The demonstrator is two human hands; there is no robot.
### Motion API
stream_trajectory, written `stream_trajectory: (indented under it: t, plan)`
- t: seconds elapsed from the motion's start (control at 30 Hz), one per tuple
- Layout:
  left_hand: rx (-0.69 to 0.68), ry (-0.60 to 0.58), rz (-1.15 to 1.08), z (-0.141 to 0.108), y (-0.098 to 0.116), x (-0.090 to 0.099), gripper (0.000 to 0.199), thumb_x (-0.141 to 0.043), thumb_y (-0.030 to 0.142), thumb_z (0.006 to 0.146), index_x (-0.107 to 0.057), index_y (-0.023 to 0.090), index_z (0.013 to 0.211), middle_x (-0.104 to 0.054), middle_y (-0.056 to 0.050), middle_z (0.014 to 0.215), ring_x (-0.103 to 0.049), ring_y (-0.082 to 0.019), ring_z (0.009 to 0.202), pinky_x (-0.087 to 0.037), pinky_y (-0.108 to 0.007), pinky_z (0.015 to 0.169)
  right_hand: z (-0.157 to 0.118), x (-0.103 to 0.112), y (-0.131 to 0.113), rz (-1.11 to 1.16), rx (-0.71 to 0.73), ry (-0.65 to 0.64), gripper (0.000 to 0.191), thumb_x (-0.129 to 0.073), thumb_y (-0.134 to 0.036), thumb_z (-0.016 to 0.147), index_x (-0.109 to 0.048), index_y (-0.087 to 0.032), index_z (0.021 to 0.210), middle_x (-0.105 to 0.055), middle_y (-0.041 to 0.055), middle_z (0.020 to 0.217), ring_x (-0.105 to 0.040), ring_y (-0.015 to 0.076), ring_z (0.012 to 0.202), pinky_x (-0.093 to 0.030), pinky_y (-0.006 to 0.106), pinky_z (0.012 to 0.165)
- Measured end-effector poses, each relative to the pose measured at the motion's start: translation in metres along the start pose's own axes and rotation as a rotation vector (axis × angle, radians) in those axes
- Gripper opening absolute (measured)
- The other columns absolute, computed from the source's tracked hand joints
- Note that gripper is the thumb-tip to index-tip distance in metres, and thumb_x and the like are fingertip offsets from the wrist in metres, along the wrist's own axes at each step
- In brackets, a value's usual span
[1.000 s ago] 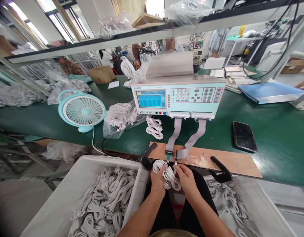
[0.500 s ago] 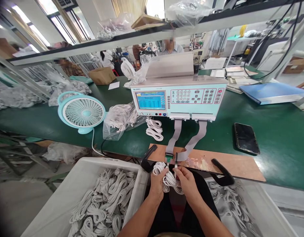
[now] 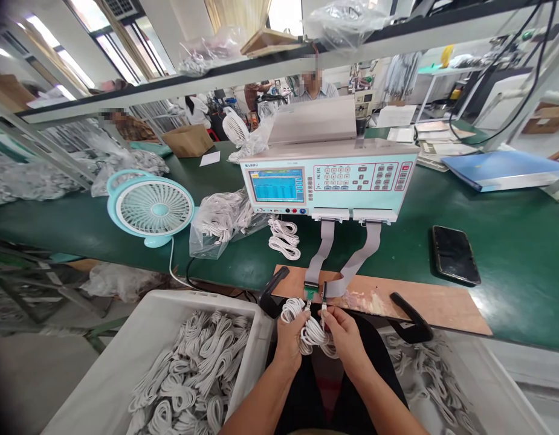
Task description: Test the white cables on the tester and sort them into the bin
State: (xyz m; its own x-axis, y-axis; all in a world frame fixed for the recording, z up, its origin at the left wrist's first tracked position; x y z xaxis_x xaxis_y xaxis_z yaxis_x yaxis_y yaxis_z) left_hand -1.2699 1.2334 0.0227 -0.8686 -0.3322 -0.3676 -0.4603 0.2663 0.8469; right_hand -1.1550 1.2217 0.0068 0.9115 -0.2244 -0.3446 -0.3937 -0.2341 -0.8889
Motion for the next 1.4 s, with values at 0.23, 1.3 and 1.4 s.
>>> stream_trajectory:
  t: [0.23, 1.3, 1.4]
  plan:
    - [0.008, -0.001, 0.009, -0.0028, 0.005, -0.0037, 0.022, -0.073, 0.019, 0.054, -0.057, 0.013, 0.068, -0.054, 0.003, 0.058, -0.05, -0.009, 0.051, -0.043, -0.022, 0.052, -0.0012, -0.0012, -0.0038, 0.008, -0.02, 0.016, 0.044, -0.077, -0.058, 0.055, -0.066, -0.016, 0.063, -0.05, -0.0018, 0.053, -0.04, 0.0109, 0.053, -0.035, 0.023, 0.053]
    - [0.002, 0.011, 0.003, -0.0025, 0.0053, -0.0047, 0.022, -0.074, 0.02, 0.054, -0.056, 0.014, 0.066, -0.054, 0.004, 0.056, -0.05, -0.009, 0.05, -0.042, -0.021, 0.052, -0.0015, -0.0004, -0.0028, -0.02, 0.038, -0.004, 0.044, -0.074, -0.059, 0.058, -0.065, -0.016, 0.064, -0.049, -0.0018, 0.053, -0.04, 0.0116, 0.053, -0.034, 0.024, 0.052]
    - [-0.001, -0.013, -0.01, -0.0038, 0.0067, -0.006, 0.023, -0.075, 0.019, 0.054, -0.057, 0.013, 0.068, -0.055, 0.003, 0.058, -0.051, -0.009, 0.052, -0.043, -0.022, 0.053, -0.0023, -0.0018, -0.0058, -0.016, 0.021, 0.007, 0.046, -0.075, -0.06, 0.056, -0.065, -0.016, 0.062, -0.048, -0.0017, 0.052, -0.04, 0.0117, 0.052, -0.034, 0.024, 0.051]
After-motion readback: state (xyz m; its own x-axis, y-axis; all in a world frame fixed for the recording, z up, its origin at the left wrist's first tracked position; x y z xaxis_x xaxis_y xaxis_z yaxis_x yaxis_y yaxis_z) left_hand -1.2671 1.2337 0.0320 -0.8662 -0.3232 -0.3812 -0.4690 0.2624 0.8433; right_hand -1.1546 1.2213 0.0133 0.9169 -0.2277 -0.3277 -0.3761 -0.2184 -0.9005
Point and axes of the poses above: each hand's wrist, its own z-axis towards the middle knuckle, its own x-axis out of the back of the hand, y = z × x, the point moved 2 cm from there along z, towards the middle knuckle
